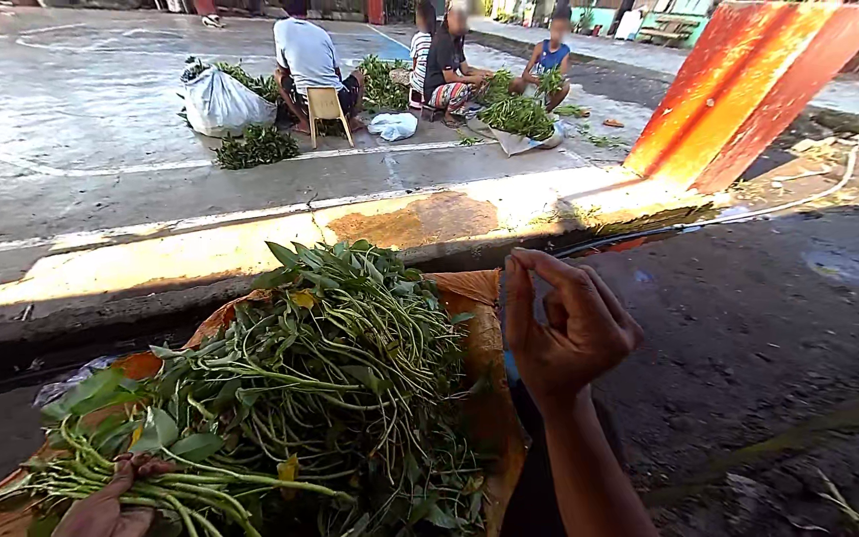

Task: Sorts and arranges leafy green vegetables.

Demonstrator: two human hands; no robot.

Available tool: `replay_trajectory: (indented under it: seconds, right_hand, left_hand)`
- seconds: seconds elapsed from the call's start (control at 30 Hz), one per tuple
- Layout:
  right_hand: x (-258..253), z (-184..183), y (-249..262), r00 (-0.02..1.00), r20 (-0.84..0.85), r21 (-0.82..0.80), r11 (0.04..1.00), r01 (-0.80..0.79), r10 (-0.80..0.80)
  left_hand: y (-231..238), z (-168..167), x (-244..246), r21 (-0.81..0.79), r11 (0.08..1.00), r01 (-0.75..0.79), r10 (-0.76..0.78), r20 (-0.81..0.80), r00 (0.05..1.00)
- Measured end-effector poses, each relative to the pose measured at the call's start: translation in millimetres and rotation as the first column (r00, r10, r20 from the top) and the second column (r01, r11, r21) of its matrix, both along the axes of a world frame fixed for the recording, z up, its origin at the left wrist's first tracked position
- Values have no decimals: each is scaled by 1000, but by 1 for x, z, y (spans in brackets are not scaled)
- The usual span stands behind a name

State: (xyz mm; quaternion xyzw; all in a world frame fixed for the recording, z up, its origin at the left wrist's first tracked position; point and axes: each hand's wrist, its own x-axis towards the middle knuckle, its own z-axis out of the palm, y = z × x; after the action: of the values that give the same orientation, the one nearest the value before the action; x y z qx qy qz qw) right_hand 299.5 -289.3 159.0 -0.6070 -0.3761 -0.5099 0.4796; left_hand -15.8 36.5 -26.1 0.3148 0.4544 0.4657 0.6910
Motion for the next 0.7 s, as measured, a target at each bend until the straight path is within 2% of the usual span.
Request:
replay_trajectory:
  seconds: [0.13, 0.2, 0.27, 0.33, 0.43, 0.5, 0.57, 0.63, 0.7]
  right_hand:
    - [-22, 9, -40, 998, 33, 82, 995, -49, 46]
    - [-35, 10, -63, 985, 72, 65, 985, -159, 155]
    - [-11, 7, -42, 947, 166, 117, 948, -296, 275]
    - [25, 8, 10, 952, 190, 208, 938, -279, 240]
    - [6, 7, 23, 981, 10, 118, 974, -195, 195]
    - [0, -12, 37, 978, -86, 67, 980, -185, 191]
    - [-5, -30, 40, 941, -172, 6, 955, -295, 291]
    - [-18, -36, 36, 947, -173, -4, 962, -274, 269]
    - [-14, -68, 47, 946, -243, -67, 970, -235, 212]
  left_hand:
    - [2, -5, -9, 4, 1000, 6, -6, 1, 1000]
    - [3, -5, -10, 1, 1000, 1, -1, -9, 1000]
    - [3, -5, -8, 7, 1000, 5, -5, -21, 1000]
    - [-7, -4, -9, 9, 1000, 1, 0, -46, 999]
    - [-5, 3, -9, 37, 999, 2, -2, -16, 1000]
    - [-7, 0, -15, 26, 999, -23, 23, -9, 1000]
    - [-11, 1, -21, 8, 999, -40, 40, -17, 999]
    - [-4, 5, -21, 15, 1000, -27, 26, 17, 1000]
    - [-4, 1, -24, 21, 999, -28, 27, 33, 999]
